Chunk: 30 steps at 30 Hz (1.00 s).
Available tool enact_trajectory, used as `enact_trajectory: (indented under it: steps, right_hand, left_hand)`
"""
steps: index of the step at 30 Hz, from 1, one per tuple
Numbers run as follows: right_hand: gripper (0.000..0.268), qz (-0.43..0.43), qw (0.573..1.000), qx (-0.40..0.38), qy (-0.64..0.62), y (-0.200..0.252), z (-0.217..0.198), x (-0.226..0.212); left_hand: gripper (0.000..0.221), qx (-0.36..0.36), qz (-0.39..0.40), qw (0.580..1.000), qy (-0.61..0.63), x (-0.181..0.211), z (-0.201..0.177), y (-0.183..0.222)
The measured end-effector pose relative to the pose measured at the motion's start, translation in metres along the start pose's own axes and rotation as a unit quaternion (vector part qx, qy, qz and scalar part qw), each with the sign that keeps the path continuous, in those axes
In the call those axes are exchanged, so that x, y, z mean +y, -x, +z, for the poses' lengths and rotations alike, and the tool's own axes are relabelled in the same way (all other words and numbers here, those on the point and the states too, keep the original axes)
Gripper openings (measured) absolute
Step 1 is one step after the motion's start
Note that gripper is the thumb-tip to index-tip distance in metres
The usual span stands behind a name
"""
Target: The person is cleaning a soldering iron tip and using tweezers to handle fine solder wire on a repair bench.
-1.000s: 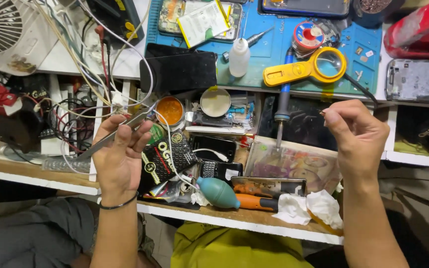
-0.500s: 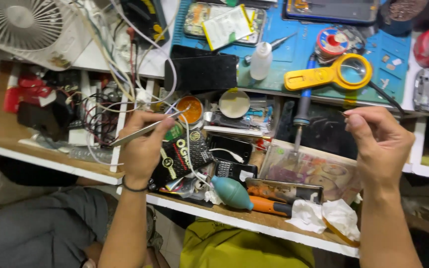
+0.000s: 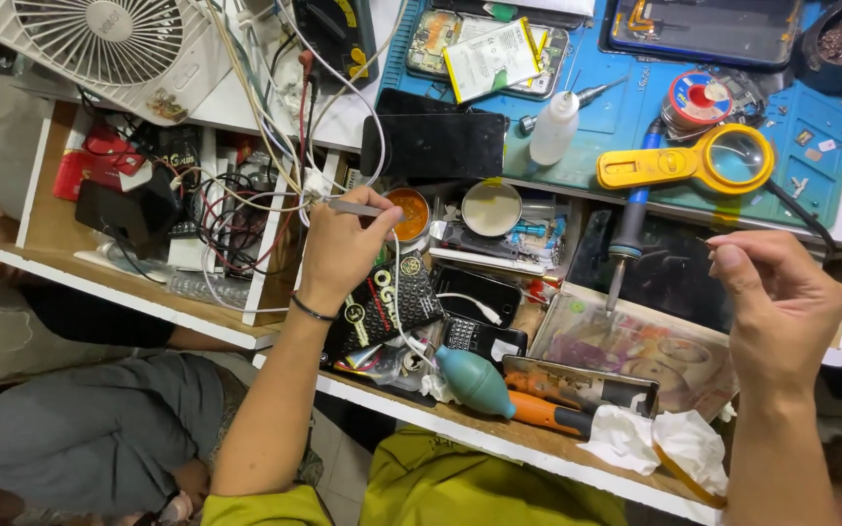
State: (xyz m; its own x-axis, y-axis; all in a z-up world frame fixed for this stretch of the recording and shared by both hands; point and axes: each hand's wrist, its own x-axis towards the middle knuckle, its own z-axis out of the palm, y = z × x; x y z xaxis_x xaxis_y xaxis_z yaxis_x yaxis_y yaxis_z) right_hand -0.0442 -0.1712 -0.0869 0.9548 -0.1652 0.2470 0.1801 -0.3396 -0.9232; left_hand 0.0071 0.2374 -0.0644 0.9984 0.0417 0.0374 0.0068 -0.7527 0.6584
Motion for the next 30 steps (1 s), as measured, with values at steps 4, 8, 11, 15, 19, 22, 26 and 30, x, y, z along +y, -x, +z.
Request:
enact_trajectory:
  steps: [4, 8, 11, 15, 19, 22, 26, 30]
  right_hand:
    - [0.004, 0.012, 1.000, 0.000, -0.006, 0.000, 0.001, -0.001]
    - [0.003, 0.025, 1.000, 0.004, -0.012, 0.000, 0.001, -0.004]
    - [0.004, 0.039, 0.999, 0.010, -0.031, 0.001, 0.001, 0.000]
    - [0.005, 0.028, 0.999, 0.000, -0.027, 0.000, 0.000, -0.004]
    - [0.006, 0.025, 0.999, 0.002, -0.027, 0.000, 0.001, -0.005]
    - [0.005, 0.027, 0.999, 0.004, -0.030, 0.000, 0.001, -0.004]
    - [0.007, 0.023, 0.999, 0.004, -0.034, -0.001, 0.001, -0.003]
    - [0.006, 0.029, 0.999, 0.005, -0.037, 0.000, 0.001, -0.004]
  left_hand:
    - [0.016, 0.010, 0.011, 1.000, -0.015, -0.004, 0.008, -0.007]
    - [0.015, 0.001, 0.001, 1.000, -0.027, 0.000, 0.011, -0.011]
    - [0.016, 0.003, 0.012, 0.999, -0.042, -0.010, 0.016, -0.014]
    - [0.016, -0.007, -0.005, 0.999, -0.034, -0.003, 0.015, -0.015]
    - [0.016, -0.013, -0.018, 0.999, -0.029, 0.001, 0.012, -0.015]
    - [0.016, -0.014, -0.026, 0.999, -0.027, 0.003, 0.011, -0.015]
    - [0.018, -0.015, -0.039, 0.999, -0.014, 0.004, 0.008, -0.014]
    - [0.016, -0.011, -0.053, 0.999, -0.007, 0.003, 0.007, -0.012]
